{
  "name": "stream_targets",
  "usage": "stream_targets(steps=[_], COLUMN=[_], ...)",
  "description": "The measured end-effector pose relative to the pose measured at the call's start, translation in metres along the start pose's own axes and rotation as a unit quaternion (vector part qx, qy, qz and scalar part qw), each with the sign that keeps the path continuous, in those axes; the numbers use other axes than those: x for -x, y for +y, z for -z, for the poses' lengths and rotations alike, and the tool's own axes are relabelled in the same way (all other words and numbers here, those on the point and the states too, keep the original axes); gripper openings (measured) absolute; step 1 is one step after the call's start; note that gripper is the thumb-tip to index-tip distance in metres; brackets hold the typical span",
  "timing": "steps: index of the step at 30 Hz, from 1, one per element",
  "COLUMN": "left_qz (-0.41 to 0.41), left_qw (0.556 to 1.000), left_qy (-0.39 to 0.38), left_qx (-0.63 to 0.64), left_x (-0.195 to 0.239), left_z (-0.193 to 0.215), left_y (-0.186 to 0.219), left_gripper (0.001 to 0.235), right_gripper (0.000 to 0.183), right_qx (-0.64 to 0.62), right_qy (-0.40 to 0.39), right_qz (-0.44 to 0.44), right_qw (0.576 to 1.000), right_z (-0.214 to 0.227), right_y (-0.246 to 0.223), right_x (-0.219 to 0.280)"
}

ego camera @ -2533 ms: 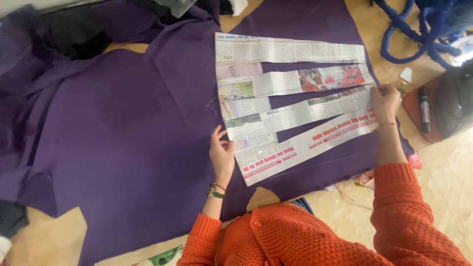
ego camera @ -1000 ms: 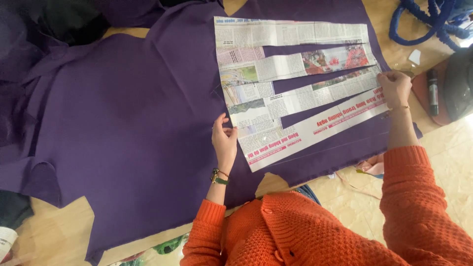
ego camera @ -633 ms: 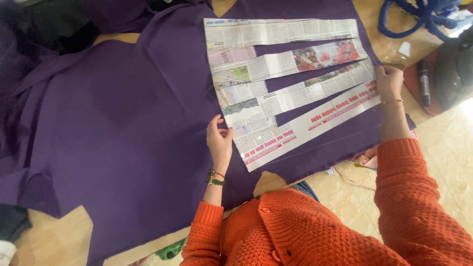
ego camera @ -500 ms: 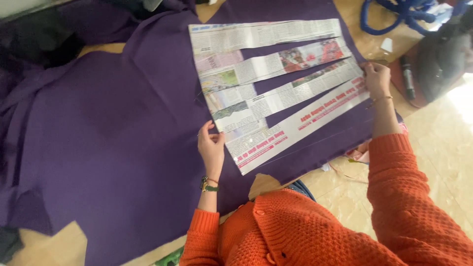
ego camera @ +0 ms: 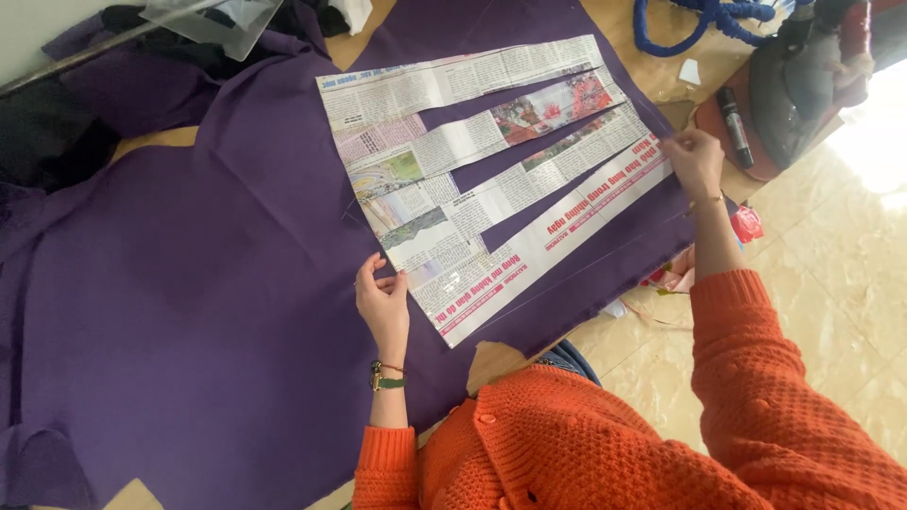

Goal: A person is carefully positioning and smoothing out a newspaper pattern on a large piece of purple fabric on a work table.

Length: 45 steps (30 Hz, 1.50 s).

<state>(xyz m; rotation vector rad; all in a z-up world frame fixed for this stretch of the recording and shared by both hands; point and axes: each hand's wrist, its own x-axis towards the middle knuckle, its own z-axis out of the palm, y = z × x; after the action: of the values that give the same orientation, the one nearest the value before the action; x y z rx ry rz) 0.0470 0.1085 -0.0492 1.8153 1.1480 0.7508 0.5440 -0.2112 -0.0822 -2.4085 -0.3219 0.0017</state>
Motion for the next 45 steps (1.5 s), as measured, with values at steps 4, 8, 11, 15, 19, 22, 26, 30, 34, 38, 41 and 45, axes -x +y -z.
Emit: stream_targets(steps=[4, 8, 11, 15, 19, 22, 26, 30, 34, 38, 41, 45], left_qz=[-0.002, -0.015, -0.020, -0.014, -0.010, -0.005, -0.019, 0.021, 0.009, 0.007, 0.010, 0.007], left_qw=[1.000, 1.000, 1.000, 1.000, 1.000, 1.000, 1.000, 0.999, 0.999, 0.999, 0.999, 0.999], left_qy=[0.004, 0.003, 0.003, 0.002, -0.007, -0.004, 0.006, -0.022, -0.037, -0.044, -0.046, -0.044], left_qx=[-0.005, -0.012, -0.013, -0.005, 0.013, 0.018, 0.020, 0.017, 0.008, -0.014, -0.024, -0.019], left_x=[-0.002, -0.005, -0.013, -0.019, -0.019, -0.018, -0.019, -0.017, -0.012, -0.013, -0.010, -0.011], left_z=[-0.001, -0.001, -0.001, 0.006, 0.009, 0.010, 0.004, 0.015, 0.017, 0.015, 0.017, 0.017], left_y=[0.001, 0.004, -0.003, 0.000, 0.000, -0.001, -0.013, 0.007, 0.007, 0.004, 0.009, 0.006], left_gripper=[0.048, 0.050, 0.051, 0.053, 0.050, 0.049, 0.053, 0.045, 0.043, 0.041, 0.038, 0.039], right_gripper=[0.027, 0.028, 0.027, 0.025, 0.025, 0.026, 0.028, 0.029, 0.029, 0.028, 0.028, 0.032], right_qx=[-0.064, -0.057, -0.056, -0.046, -0.032, -0.020, -0.004, 0.020, 0.013, 0.019, 0.017, 0.032], right_qy=[-0.018, -0.014, 0.001, 0.011, 0.010, 0.007, 0.013, 0.009, -0.001, 0.002, -0.002, -0.001], right_qz=[-0.019, -0.006, -0.012, -0.029, -0.012, 0.007, 0.048, 0.024, 0.022, 0.003, -0.014, -0.026], right_qw=[0.998, 0.998, 0.998, 0.998, 0.999, 1.000, 0.999, 0.999, 1.000, 1.000, 1.000, 0.999], right_z=[0.014, 0.015, 0.015, 0.016, 0.017, 0.021, 0.023, 0.027, 0.034, 0.040, 0.040, 0.034], right_y=[-0.002, 0.007, 0.002, 0.000, 0.007, 0.014, 0.022, 0.016, 0.004, -0.019, -0.019, -0.009], right_x=[0.028, 0.040, 0.048, 0.054, 0.060, 0.067, 0.072, 0.075, 0.082, 0.089, 0.089, 0.083])
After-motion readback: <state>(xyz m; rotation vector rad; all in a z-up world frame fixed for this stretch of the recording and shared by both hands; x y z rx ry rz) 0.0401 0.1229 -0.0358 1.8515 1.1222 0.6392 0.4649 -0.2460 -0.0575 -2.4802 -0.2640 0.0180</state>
